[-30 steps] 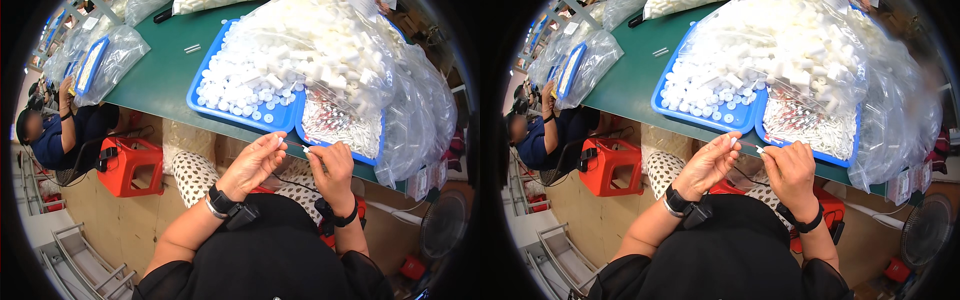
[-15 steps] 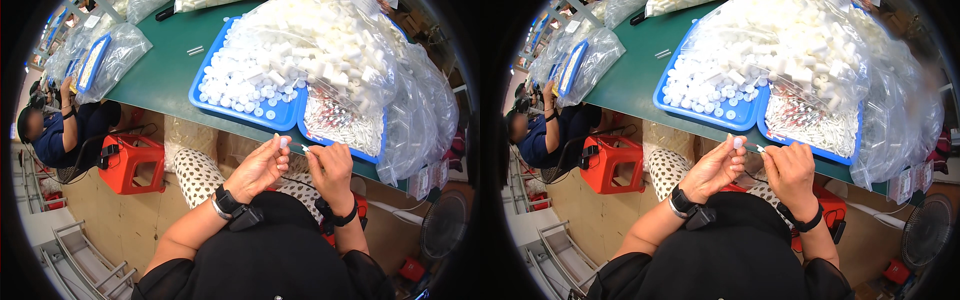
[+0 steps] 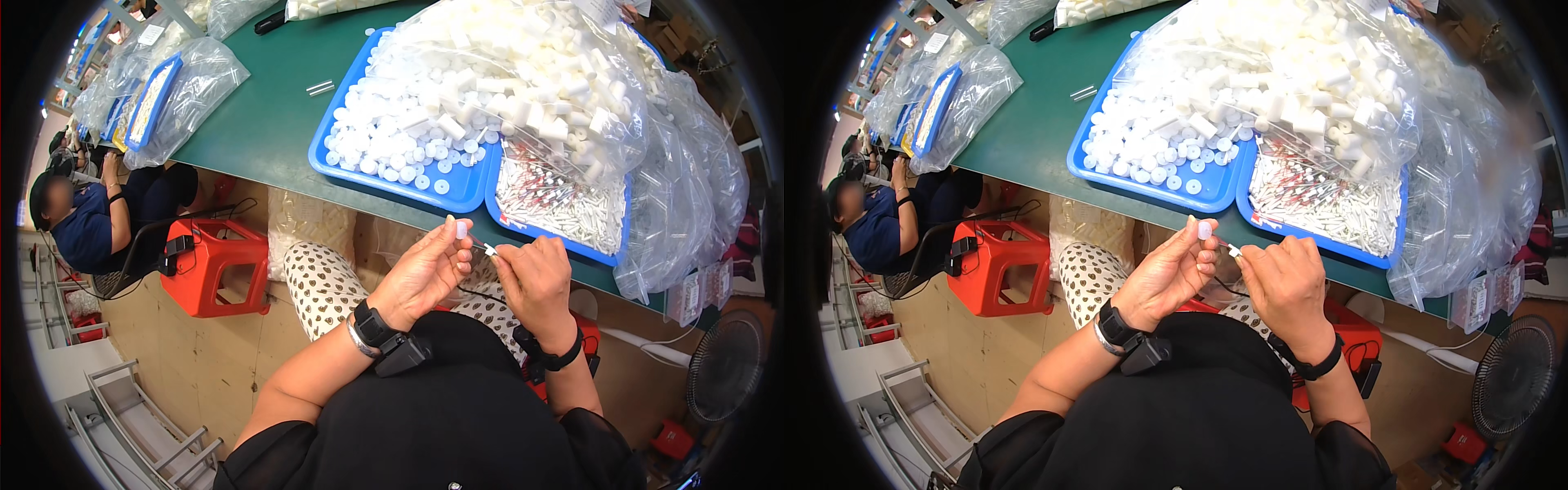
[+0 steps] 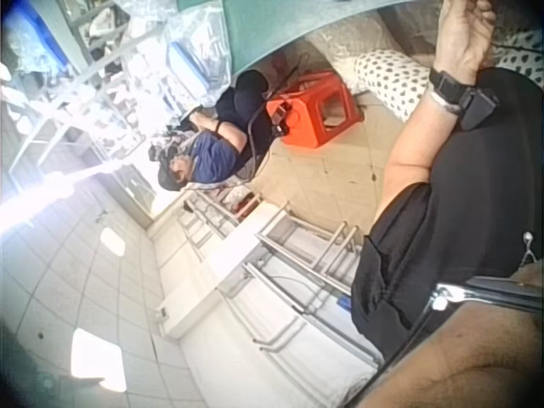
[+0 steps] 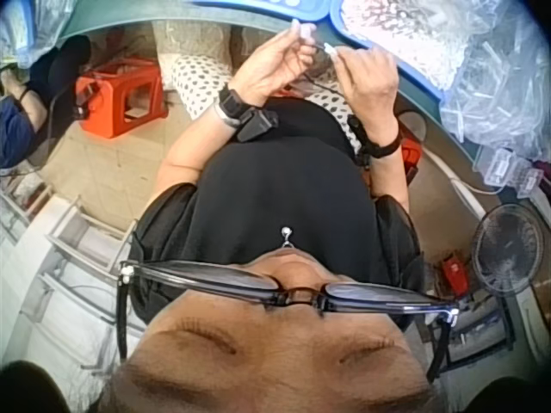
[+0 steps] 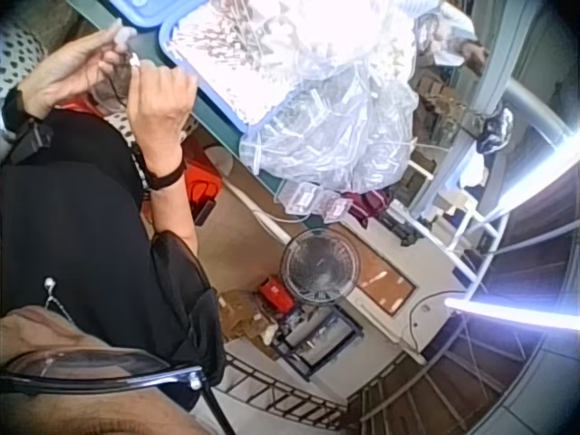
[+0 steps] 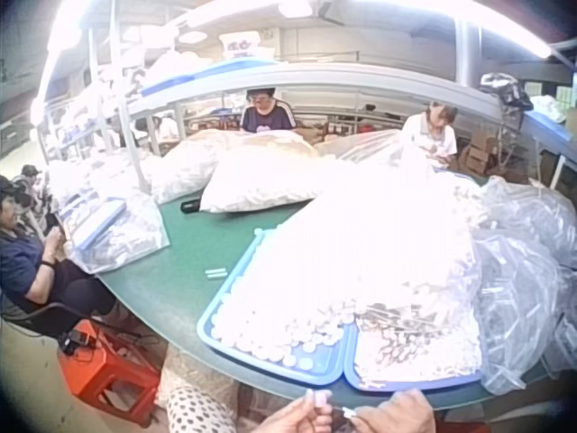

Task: The person sits at a green workbench and repeatedly assembles small white cylindrical plastic components with thin metal rods. They pick up a white cylinder and a rod, insert the rod into the cylinder, and place the finished unit into a blue tray.

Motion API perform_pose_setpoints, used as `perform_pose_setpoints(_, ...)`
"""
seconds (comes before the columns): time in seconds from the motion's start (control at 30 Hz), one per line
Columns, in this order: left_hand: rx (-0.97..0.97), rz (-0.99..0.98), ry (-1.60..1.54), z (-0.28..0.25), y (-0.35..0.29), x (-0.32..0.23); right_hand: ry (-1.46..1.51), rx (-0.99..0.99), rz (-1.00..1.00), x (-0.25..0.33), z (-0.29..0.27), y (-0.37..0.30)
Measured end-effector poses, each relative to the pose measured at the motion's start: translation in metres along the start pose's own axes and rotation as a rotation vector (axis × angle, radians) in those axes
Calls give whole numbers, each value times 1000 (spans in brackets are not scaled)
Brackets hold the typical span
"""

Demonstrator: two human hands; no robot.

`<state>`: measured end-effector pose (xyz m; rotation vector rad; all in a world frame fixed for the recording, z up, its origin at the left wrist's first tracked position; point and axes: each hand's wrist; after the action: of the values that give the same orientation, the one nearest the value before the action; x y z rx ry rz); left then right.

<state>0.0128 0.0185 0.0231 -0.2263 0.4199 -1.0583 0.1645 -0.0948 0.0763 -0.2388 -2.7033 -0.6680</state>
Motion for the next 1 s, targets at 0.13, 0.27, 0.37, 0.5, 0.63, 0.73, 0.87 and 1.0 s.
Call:
perform_pose_setpoints(0.13, -20, 6, 16, 1, -1, 0, -3, 21, -23, 0, -1, 0)
perform_pose_setpoints(0.27, -14, 30, 90, 2, -2, 0, -8, 21, -36, -1, -2, -1)
perform_pose_setpoints(0.37, 9, 52, 193, 0, -2, 0, -19, 10, -39, -1, -3, 2)
perform_pose_setpoints(0.5, 52, 36, 354, 3, -5, 3, 6, 59, -31, -1, -1, 2)
perform_pose_setpoints(0.63, 84, 12, 234, -1, -5, 13, 247, 71, 186, 4, 11, -5)
perform_pose_setpoints(0.73, 157, -38, 201, -7, -6, 15, 610, 205, 539, 7, 20, -13)
perform_pose_setpoints(0.87, 116, -29, 199, -8, -4, 19, 527, 185, 494, 7, 26, -12)
perform_pose_setpoints(1.0, 81, 18, 207, -9, -2, 20, 376, 89, 338, 2, 34, -16)
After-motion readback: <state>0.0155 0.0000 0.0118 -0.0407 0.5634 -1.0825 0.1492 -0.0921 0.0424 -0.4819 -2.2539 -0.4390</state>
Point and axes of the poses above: each hand's wrist, its own y-axis towards the middle knuckle, its own z-axis out of the palm, x = y × z, and after that the axes turned 9 degrees about z, right-handed
